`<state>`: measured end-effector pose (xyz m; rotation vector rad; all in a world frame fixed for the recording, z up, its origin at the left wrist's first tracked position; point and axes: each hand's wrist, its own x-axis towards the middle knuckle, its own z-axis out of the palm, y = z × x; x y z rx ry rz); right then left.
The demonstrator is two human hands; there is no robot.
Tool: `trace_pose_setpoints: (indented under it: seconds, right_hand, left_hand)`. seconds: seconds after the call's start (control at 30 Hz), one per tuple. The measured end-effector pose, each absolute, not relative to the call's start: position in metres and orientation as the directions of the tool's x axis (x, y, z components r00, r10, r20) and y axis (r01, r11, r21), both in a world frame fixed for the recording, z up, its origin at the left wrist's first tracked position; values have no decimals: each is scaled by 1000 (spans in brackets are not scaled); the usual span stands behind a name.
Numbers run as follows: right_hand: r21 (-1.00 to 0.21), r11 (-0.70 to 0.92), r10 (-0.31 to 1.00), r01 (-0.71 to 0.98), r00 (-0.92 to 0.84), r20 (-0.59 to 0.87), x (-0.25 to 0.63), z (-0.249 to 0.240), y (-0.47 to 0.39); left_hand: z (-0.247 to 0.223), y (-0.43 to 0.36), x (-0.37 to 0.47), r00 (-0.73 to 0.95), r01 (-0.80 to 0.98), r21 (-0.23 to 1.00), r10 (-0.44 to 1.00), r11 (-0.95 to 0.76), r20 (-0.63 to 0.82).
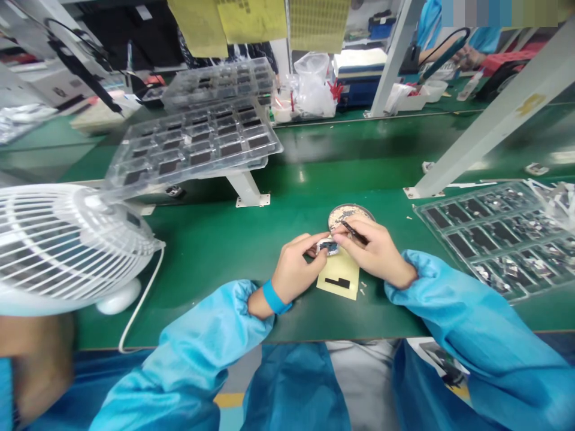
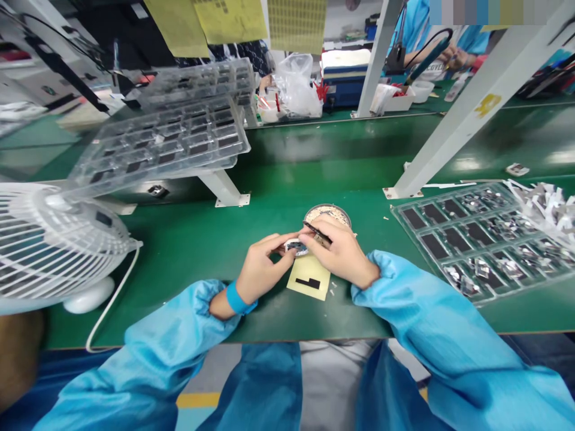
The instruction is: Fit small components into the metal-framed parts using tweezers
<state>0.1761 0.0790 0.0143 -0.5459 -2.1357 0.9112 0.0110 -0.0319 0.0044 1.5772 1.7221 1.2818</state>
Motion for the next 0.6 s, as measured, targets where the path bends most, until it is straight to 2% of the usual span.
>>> trace_pose_setpoints:
  seconds: [0.17,0.4,0.6]
  right_hand:
    - [-669,742,435,-45,-728,531,180,9,82]
    - [-591,806,392,-30,-721,572,182,3,85]
    - [-621,784,371,-9,-795,480,183,3,83]
  left_hand:
    - [0,-31,9,-211,554,824,938,-117,276]
    - [-1,-31,8,-178,596,788,931,-155,318]
    - [-2,-29,7,-172,600,790,944,-127,283]
